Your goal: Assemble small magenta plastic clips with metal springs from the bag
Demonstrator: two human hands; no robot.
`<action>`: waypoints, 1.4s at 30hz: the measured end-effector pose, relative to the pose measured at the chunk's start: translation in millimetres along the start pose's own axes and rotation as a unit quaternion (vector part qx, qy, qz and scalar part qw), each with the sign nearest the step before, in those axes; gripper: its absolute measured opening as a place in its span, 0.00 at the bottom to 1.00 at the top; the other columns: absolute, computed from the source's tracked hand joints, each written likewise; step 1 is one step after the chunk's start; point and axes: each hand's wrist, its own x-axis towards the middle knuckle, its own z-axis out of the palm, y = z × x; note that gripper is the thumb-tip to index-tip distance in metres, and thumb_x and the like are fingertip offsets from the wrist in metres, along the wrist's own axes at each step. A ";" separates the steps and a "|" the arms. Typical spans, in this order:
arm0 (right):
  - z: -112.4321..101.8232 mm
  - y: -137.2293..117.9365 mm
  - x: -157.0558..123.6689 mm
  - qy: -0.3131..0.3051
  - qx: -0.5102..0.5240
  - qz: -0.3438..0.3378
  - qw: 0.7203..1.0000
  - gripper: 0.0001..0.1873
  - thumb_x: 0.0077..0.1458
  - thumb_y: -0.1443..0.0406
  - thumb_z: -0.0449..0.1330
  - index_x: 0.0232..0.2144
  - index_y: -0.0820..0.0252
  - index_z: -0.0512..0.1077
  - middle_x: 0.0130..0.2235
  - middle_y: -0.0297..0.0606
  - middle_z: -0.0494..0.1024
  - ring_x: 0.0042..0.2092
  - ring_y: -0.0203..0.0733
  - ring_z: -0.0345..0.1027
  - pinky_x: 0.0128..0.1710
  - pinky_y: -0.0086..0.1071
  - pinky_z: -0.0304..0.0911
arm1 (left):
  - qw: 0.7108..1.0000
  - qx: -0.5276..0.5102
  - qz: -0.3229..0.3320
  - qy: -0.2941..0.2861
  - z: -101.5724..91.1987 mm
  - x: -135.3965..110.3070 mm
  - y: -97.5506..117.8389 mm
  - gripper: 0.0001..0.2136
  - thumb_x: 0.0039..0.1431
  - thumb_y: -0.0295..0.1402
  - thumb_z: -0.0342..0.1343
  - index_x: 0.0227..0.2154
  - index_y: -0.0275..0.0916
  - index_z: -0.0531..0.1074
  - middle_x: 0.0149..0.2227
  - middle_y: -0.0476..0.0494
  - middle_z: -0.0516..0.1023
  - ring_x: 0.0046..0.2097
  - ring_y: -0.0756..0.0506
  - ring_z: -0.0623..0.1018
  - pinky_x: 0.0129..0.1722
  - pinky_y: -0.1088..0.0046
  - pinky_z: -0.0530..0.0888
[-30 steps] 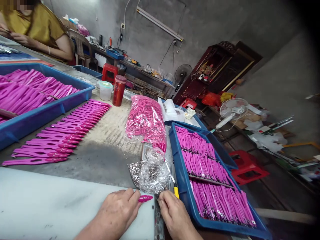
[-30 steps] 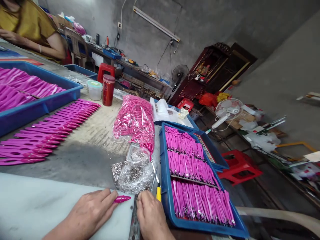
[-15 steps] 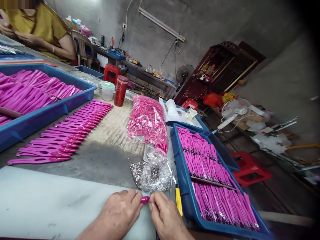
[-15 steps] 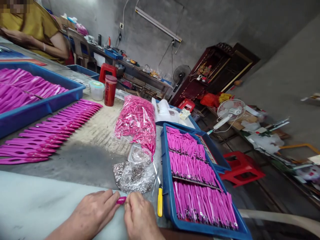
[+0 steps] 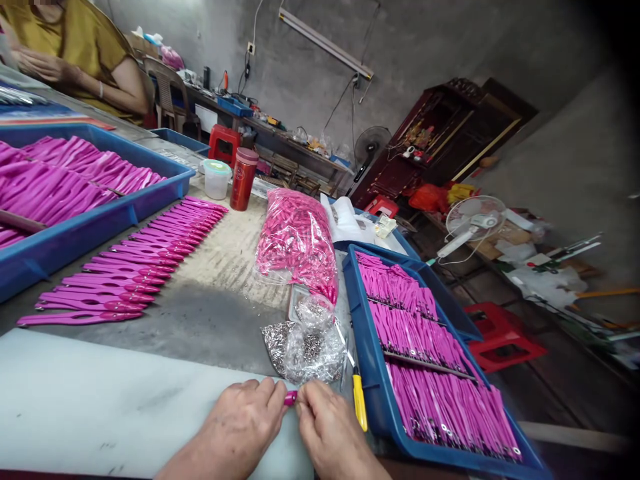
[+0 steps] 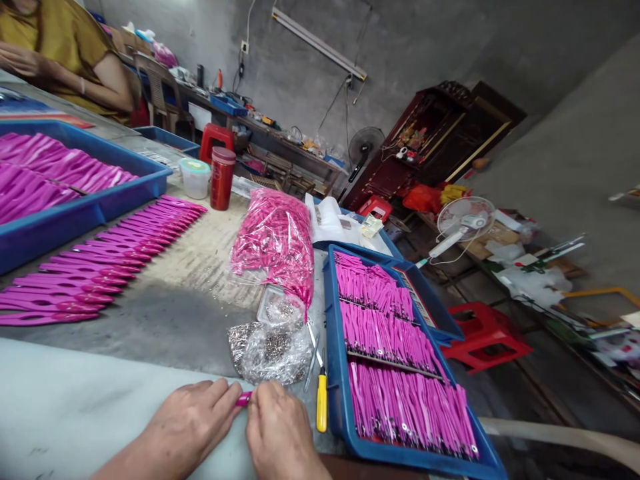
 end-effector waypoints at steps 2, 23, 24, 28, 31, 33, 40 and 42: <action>0.6 0.1 -0.1 0.008 0.009 0.004 1.000 0.11 0.52 0.72 0.44 0.21 0.57 0.60 0.21 0.35 0.70 0.23 0.38 0.67 0.22 0.27 0.54 | 1.000 0.003 -0.001 -0.005 -0.3 0.8 -0.1 0.07 0.49 0.21 0.53 0.26 0.40 0.63 0.21 0.53 0.70 0.21 0.46 0.72 0.18 0.72 0.68; 19.8 3.9 -8.1 0.078 0.053 0.020 0.995 0.14 0.57 0.68 0.41 0.22 0.56 0.60 0.23 0.34 0.68 0.26 0.39 0.65 0.25 0.30 0.54 | 0.999 0.018 0.020 -0.022 2.3 -2.5 -0.3 0.07 0.48 0.21 0.54 0.26 0.39 0.64 0.22 0.52 0.70 0.21 0.47 0.72 0.19 0.72 0.67; 19.8 4.0 -8.5 0.079 0.053 0.017 0.995 0.14 0.57 0.68 0.41 0.23 0.56 0.60 0.23 0.34 0.69 0.26 0.39 0.65 0.25 0.30 0.54 | 0.999 0.018 0.020 -0.026 3.1 -2.9 -0.3 0.07 0.48 0.21 0.54 0.27 0.39 0.64 0.23 0.51 0.70 0.22 0.47 0.72 0.19 0.72 0.68; 20.7 4.0 -9.4 0.082 0.063 0.010 0.995 0.14 0.58 0.68 0.41 0.23 0.56 0.60 0.23 0.35 0.68 0.26 0.39 0.65 0.25 0.30 0.54 | 0.999 0.016 0.018 -0.033 5.3 -4.8 0.0 0.07 0.48 0.20 0.54 0.27 0.39 0.64 0.23 0.51 0.69 0.22 0.47 0.72 0.19 0.71 0.68; 21.2 3.8 -8.5 0.082 0.072 0.020 0.994 0.14 0.57 0.68 0.41 0.23 0.56 0.59 0.23 0.34 0.68 0.26 0.39 0.64 0.25 0.30 0.54 | 0.999 0.014 0.018 -0.034 4.8 -5.4 -0.1 0.07 0.48 0.21 0.54 0.27 0.39 0.64 0.23 0.51 0.69 0.22 0.47 0.72 0.19 0.71 0.68; 20.8 3.6 -7.7 0.084 0.077 0.024 0.993 0.13 0.57 0.68 0.42 0.23 0.56 0.59 0.23 0.34 0.68 0.26 0.39 0.64 0.25 0.30 0.54 | 0.999 0.017 0.021 -0.033 3.8 -5.0 -0.2 0.07 0.49 0.21 0.54 0.27 0.39 0.64 0.23 0.51 0.69 0.22 0.47 0.72 0.19 0.72 0.67; 21.4 5.1 -9.1 0.092 0.098 0.019 0.991 0.13 0.57 0.68 0.43 0.22 0.56 0.59 0.22 0.33 0.67 0.25 0.38 0.64 0.25 0.28 0.53 | 1.000 0.007 0.015 -0.021 3.5 -3.0 -0.5 0.06 0.51 0.22 0.50 0.26 0.39 0.62 0.22 0.52 0.68 0.21 0.48 0.71 0.19 0.73 0.65; 23.0 5.5 -9.9 0.094 0.100 0.023 0.990 0.13 0.57 0.68 0.43 0.21 0.56 0.58 0.22 0.33 0.67 0.25 0.38 0.64 0.24 0.28 0.53 | 1.000 0.011 0.014 -0.017 3.7 -3.0 -0.6 0.06 0.51 0.21 0.50 0.26 0.39 0.63 0.22 0.51 0.68 0.22 0.48 0.71 0.19 0.73 0.65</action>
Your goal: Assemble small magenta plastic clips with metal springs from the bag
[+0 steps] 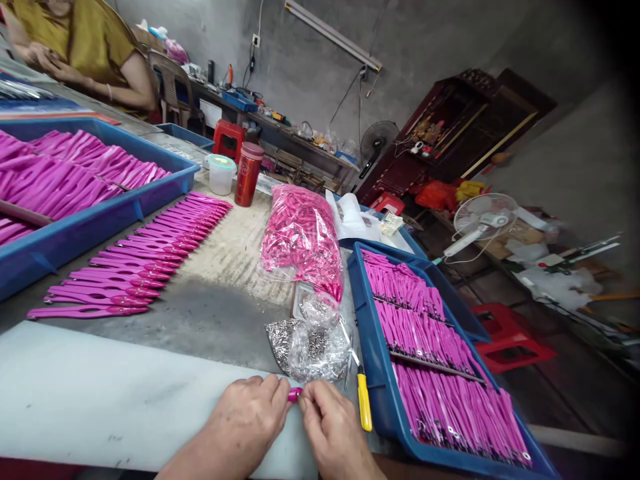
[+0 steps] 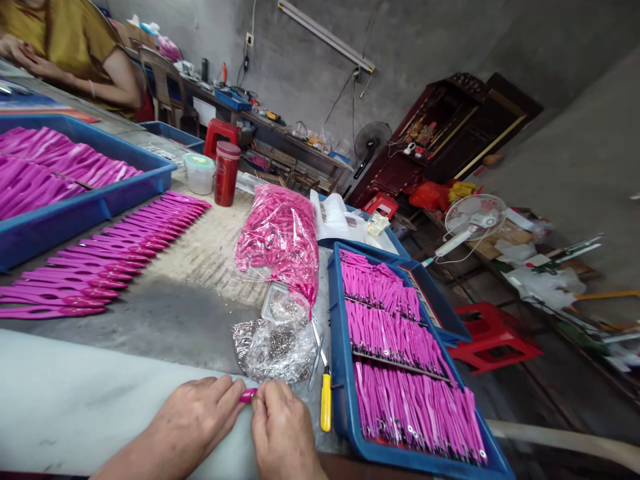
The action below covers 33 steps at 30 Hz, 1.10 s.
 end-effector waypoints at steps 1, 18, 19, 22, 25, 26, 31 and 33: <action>0.6 0.1 -0.2 0.003 -0.001 0.002 1.000 0.13 0.57 0.68 0.43 0.21 0.56 0.58 0.22 0.33 0.67 0.25 0.38 0.63 0.24 0.29 0.53 | 1.000 0.002 0.001 -0.001 0.0 -0.1 0.0 0.06 0.51 0.21 0.51 0.26 0.39 0.63 0.23 0.51 0.68 0.22 0.48 0.71 0.19 0.73 0.65; 2.7 -5.2 2.1 0.014 0.005 0.000 1.000 0.13 0.55 0.69 0.43 0.21 0.56 0.58 0.22 0.33 0.67 0.25 0.38 0.63 0.25 0.29 0.52 | 0.999 0.007 0.001 -0.033 0.0 -1.4 0.1 0.07 0.48 0.20 0.55 0.26 0.38 0.66 0.23 0.51 0.70 0.22 0.47 0.72 0.20 0.72 0.68; 2.6 -5.6 2.1 0.009 0.011 0.005 1.000 0.12 0.55 0.69 0.43 0.21 0.56 0.58 0.21 0.33 0.67 0.25 0.38 0.63 0.25 0.29 0.52 | 0.999 0.009 0.001 -0.034 -0.1 -1.1 0.2 0.06 0.48 0.20 0.55 0.26 0.38 0.66 0.23 0.51 0.70 0.22 0.47 0.72 0.20 0.73 0.68; 2.5 -7.0 2.0 0.005 0.031 0.037 0.999 0.12 0.55 0.68 0.44 0.21 0.57 0.59 0.21 0.32 0.68 0.25 0.37 0.63 0.25 0.28 0.52 | 0.999 0.010 0.003 -0.039 0.3 -1.0 0.5 0.06 0.49 0.21 0.55 0.27 0.38 0.67 0.24 0.50 0.70 0.23 0.47 0.72 0.20 0.73 0.67; 2.1 -8.4 1.9 0.012 0.036 0.046 0.998 0.12 0.56 0.68 0.44 0.21 0.57 0.59 0.21 0.32 0.68 0.25 0.36 0.63 0.25 0.28 0.52 | 0.999 0.004 0.003 -0.043 0.4 -1.9 0.6 0.05 0.49 0.22 0.55 0.28 0.38 0.67 0.24 0.50 0.71 0.23 0.47 0.72 0.20 0.73 0.68; 1.9 -8.8 1.9 0.015 0.034 0.043 0.998 0.13 0.56 0.68 0.44 0.21 0.57 0.59 0.21 0.32 0.68 0.25 0.37 0.63 0.25 0.28 0.52 | 0.999 0.004 0.001 -0.044 0.2 -2.2 0.6 0.05 0.49 0.22 0.54 0.28 0.38 0.67 0.24 0.50 0.71 0.23 0.47 0.72 0.20 0.73 0.68; 1.1 -8.6 2.1 0.017 0.032 0.030 0.999 0.13 0.57 0.68 0.44 0.21 0.57 0.59 0.21 0.32 0.68 0.24 0.37 0.63 0.25 0.28 0.52 | 0.999 -0.003 -0.006 -0.037 -0.6 -1.3 0.3 0.06 0.50 0.21 0.53 0.27 0.38 0.68 0.23 0.50 0.70 0.22 0.46 0.72 0.19 0.71 0.68; 1.8 -7.6 2.0 0.017 0.035 0.030 0.999 0.13 0.57 0.68 0.44 0.21 0.57 0.60 0.21 0.32 0.68 0.25 0.37 0.63 0.25 0.27 0.52 | 0.999 -0.011 -0.016 -0.036 0.0 -1.0 0.3 0.05 0.50 0.21 0.53 0.27 0.38 0.68 0.23 0.50 0.70 0.22 0.46 0.72 0.19 0.71 0.69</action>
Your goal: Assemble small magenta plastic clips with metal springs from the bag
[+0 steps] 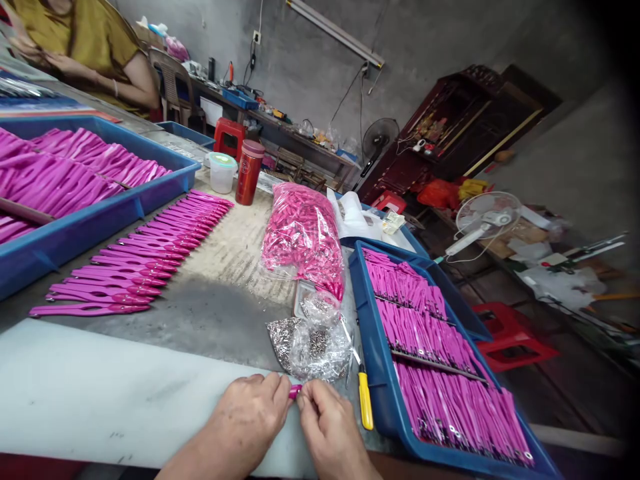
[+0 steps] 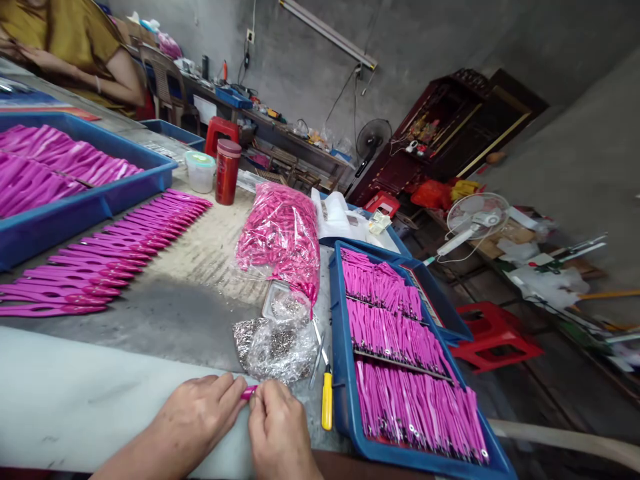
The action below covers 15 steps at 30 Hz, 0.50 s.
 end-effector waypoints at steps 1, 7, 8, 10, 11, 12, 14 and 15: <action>0.6 0.8 -0.2 0.000 0.002 0.001 1.000 0.13 0.57 0.68 0.44 0.22 0.57 0.60 0.22 0.32 0.68 0.25 0.37 0.64 0.25 0.28 0.52 | 1.000 -0.001 -0.001 0.001 0.5 -0.1 0.0 0.05 0.50 0.21 0.53 0.27 0.38 0.68 0.23 0.50 0.70 0.22 0.46 0.72 0.18 0.70 0.69; 4.2 5.6 -2.0 -0.004 0.001 0.004 1.000 0.13 0.57 0.67 0.43 0.22 0.57 0.60 0.22 0.33 0.67 0.26 0.38 0.63 0.27 0.28 0.53 | 1.000 0.001 0.003 0.013 1.5 -1.3 0.1 0.05 0.49 0.21 0.54 0.26 0.38 0.67 0.22 0.50 0.70 0.21 0.46 0.72 0.18 0.70 0.69; 3.6 6.0 -2.1 -0.007 0.004 0.005 1.000 0.13 0.57 0.67 0.43 0.22 0.57 0.60 0.23 0.33 0.67 0.26 0.38 0.63 0.27 0.28 0.53 | 1.000 -0.001 0.005 0.016 1.3 -1.0 0.0 0.06 0.49 0.21 0.54 0.26 0.38 0.67 0.23 0.50 0.70 0.21 0.45 0.72 0.18 0.70 0.70; 0.8 6.2 -1.9 -0.013 0.016 0.013 1.000 0.13 0.57 0.66 0.45 0.22 0.57 0.60 0.22 0.32 0.66 0.26 0.37 0.63 0.27 0.28 0.53 | 1.000 -0.009 0.003 0.026 1.1 -0.1 -0.6 0.06 0.49 0.21 0.54 0.26 0.39 0.66 0.22 0.51 0.70 0.20 0.45 0.72 0.17 0.69 0.70; -1.4 6.0 -1.7 -0.018 0.024 0.024 0.999 0.13 0.57 0.65 0.46 0.22 0.57 0.59 0.22 0.31 0.66 0.26 0.37 0.62 0.26 0.27 0.53 | 0.999 -0.016 -0.002 0.032 1.0 0.4 -1.1 0.05 0.50 0.22 0.53 0.26 0.39 0.66 0.21 0.51 0.70 0.20 0.45 0.72 0.17 0.69 0.70; -3.8 5.8 -1.4 -0.023 0.034 0.038 0.998 0.13 0.58 0.64 0.47 0.21 0.57 0.59 0.22 0.31 0.66 0.25 0.36 0.62 0.25 0.27 0.53 | 0.999 -0.024 -0.010 0.041 0.8 0.8 -1.7 0.05 0.51 0.23 0.53 0.26 0.39 0.65 0.21 0.51 0.69 0.19 0.45 0.72 0.17 0.69 0.70; -8.6 5.3 -0.9 -0.032 0.056 0.061 0.996 0.14 0.58 0.61 0.48 0.21 0.56 0.58 0.21 0.29 0.65 0.24 0.35 0.60 0.24 0.26 0.52 | 0.997 -0.039 -0.022 0.058 -0.1 1.4 -2.8 0.04 0.53 0.24 0.52 0.26 0.39 0.65 0.20 0.51 0.69 0.19 0.45 0.72 0.16 0.69 0.70; -10.6 5.1 -0.7 -0.036 0.068 0.068 0.995 0.14 0.58 0.60 0.48 0.21 0.56 0.58 0.21 0.29 0.65 0.24 0.34 0.60 0.24 0.25 0.52 | 0.997 -0.045 -0.025 0.064 -0.7 1.5 -3.2 0.04 0.53 0.25 0.51 0.27 0.39 0.65 0.20 0.52 0.69 0.18 0.45 0.72 0.16 0.69 0.71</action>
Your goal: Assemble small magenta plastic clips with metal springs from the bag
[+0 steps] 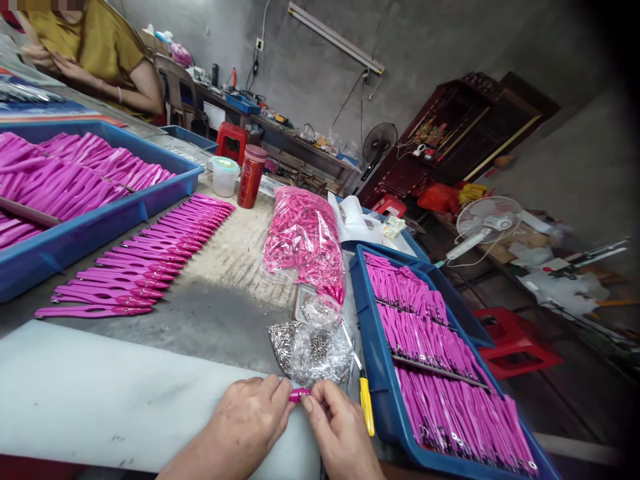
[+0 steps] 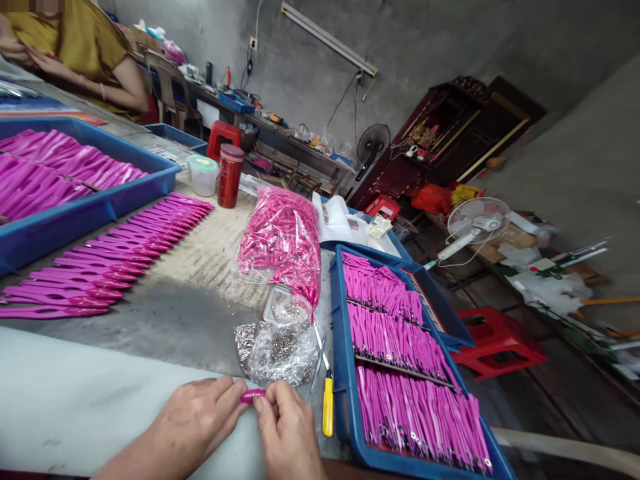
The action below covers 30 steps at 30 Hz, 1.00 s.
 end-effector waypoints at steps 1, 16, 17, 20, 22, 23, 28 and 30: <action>-1.4 -0.4 -0.1 -0.002 0.010 0.003 1.000 0.14 0.58 0.60 0.48 0.22 0.56 0.58 0.21 0.28 0.65 0.23 0.34 0.60 0.23 0.25 0.52 | 1.000 -0.005 -0.001 0.003 -0.8 0.2 -0.1 0.04 0.54 0.25 0.50 0.27 0.40 0.65 0.20 0.52 0.69 0.19 0.45 0.72 0.17 0.69 0.71; 9.9 -2.0 4.9 0.003 0.053 0.020 0.998 0.16 0.58 0.58 0.49 0.22 0.59 0.64 0.21 0.30 0.68 0.24 0.34 0.61 0.22 0.25 0.51 | 0.999 -0.015 0.022 0.046 -6.3 3.1 0.5 0.10 0.59 0.25 0.41 0.25 0.41 0.62 0.19 0.52 0.69 0.18 0.47 0.72 0.18 0.72 0.68; 11.0 -0.2 4.7 0.004 0.059 0.020 0.998 0.16 0.58 0.58 0.49 0.22 0.59 0.64 0.21 0.30 0.67 0.24 0.34 0.60 0.22 0.25 0.51 | 0.999 -0.019 0.021 0.046 -6.7 3.2 0.5 0.10 0.60 0.25 0.41 0.25 0.41 0.62 0.20 0.52 0.69 0.19 0.47 0.72 0.18 0.72 0.68; 13.8 1.9 3.4 0.017 0.084 0.019 0.996 0.17 0.57 0.57 0.49 0.21 0.59 0.64 0.20 0.29 0.66 0.23 0.33 0.59 0.22 0.25 0.51 | 0.998 -0.027 0.024 0.048 -7.6 3.1 0.5 0.11 0.61 0.25 0.39 0.25 0.41 0.62 0.19 0.52 0.68 0.19 0.48 0.72 0.18 0.72 0.67; 14.8 0.8 2.5 0.027 0.104 0.025 0.994 0.18 0.58 0.56 0.48 0.21 0.59 0.64 0.20 0.29 0.65 0.23 0.33 0.58 0.22 0.25 0.51 | 0.998 -0.031 0.023 0.047 -8.0 2.5 0.6 0.12 0.61 0.26 0.38 0.25 0.41 0.62 0.20 0.52 0.68 0.18 0.48 0.71 0.17 0.73 0.67; 15.3 0.2 2.2 0.031 0.112 0.030 0.993 0.19 0.58 0.56 0.48 0.21 0.60 0.64 0.20 0.29 0.64 0.23 0.33 0.58 0.22 0.24 0.51 | 0.998 -0.034 0.022 0.044 -8.2 2.1 0.5 0.12 0.61 0.26 0.38 0.25 0.41 0.62 0.20 0.52 0.68 0.19 0.48 0.71 0.18 0.73 0.67; 21.1 5.9 1.6 0.041 0.105 0.022 0.993 0.22 0.60 0.52 0.44 0.21 0.59 0.63 0.18 0.28 0.62 0.21 0.33 0.58 0.20 0.24 0.51 | 0.998 -0.034 0.024 0.043 -7.5 1.1 -1.8 0.11 0.62 0.27 0.38 0.26 0.41 0.62 0.20 0.51 0.69 0.19 0.49 0.71 0.19 0.73 0.66; 25.4 11.6 0.3 0.063 0.088 0.002 0.994 0.24 0.58 0.49 0.44 0.20 0.58 0.64 0.17 0.28 0.63 0.20 0.34 0.58 0.20 0.24 0.54 | 0.998 -0.022 0.029 0.050 -3.9 1.2 -2.2 0.12 0.62 0.28 0.38 0.26 0.41 0.62 0.20 0.51 0.69 0.19 0.49 0.71 0.18 0.74 0.65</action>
